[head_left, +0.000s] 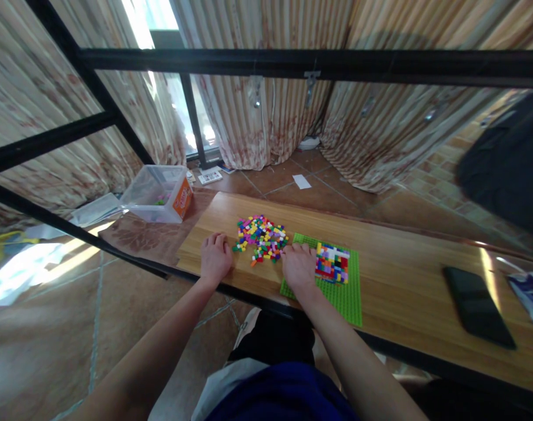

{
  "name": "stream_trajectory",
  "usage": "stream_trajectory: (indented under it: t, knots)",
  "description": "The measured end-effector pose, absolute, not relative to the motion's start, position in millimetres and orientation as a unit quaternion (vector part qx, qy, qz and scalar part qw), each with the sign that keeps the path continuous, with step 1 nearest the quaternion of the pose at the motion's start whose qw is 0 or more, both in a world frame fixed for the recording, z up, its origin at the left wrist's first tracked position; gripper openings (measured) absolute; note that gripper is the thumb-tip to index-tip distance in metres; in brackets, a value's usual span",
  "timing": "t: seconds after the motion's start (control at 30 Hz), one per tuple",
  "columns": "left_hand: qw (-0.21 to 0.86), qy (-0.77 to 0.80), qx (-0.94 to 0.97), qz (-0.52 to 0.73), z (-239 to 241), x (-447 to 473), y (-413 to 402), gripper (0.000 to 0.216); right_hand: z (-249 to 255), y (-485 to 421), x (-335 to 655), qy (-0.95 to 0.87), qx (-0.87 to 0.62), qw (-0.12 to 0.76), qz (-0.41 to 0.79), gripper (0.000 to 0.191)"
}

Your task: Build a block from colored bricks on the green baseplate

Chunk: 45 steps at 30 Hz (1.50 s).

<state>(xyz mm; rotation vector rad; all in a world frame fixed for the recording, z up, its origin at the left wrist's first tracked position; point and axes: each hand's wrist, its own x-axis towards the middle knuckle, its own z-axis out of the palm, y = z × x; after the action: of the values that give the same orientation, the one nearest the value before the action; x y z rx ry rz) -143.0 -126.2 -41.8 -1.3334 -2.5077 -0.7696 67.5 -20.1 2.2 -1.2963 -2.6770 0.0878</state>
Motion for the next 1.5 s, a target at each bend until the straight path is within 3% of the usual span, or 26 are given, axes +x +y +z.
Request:
stream_trajectory:
  t: [0.17, 0.47, 0.6, 0.93, 1.13, 1.5]
  knots:
    - [0.105, -0.845, -0.455, -0.259, -42, -144, -127, 0.03, 0, -25, 72, -0.901, -0.407, 0.12, 0.092, 0.023]
    - [0.112, -0.844, -0.46, -0.252, -41, -144, -126, 0.029, 3, -36, 108, -0.809, -0.41, 0.302, 0.293, 0.023]
    - [0.113, -0.843, -0.46, -0.254, -41, -145, -126, 0.029, 8, -28, 136, -0.751, -0.434, 0.375, 0.328, 0.027]
    - [0.099, -0.846, -0.453, -0.264, -40, -144, -127, 0.03, 7, 11, 171, -0.778, -0.483, 0.345, 0.205, 0.033]
    - [0.105, -0.844, -0.46, -0.253, -40, -144, -127, 0.03, 0, 20, 165, -0.767, -0.495, 0.376, 0.159, 0.031]
    - [0.1, -0.848, -0.457, -0.25, -41, -145, -126, 0.031, -5, 26, 159, -0.75, -0.545, 0.327, 0.182, 0.027]
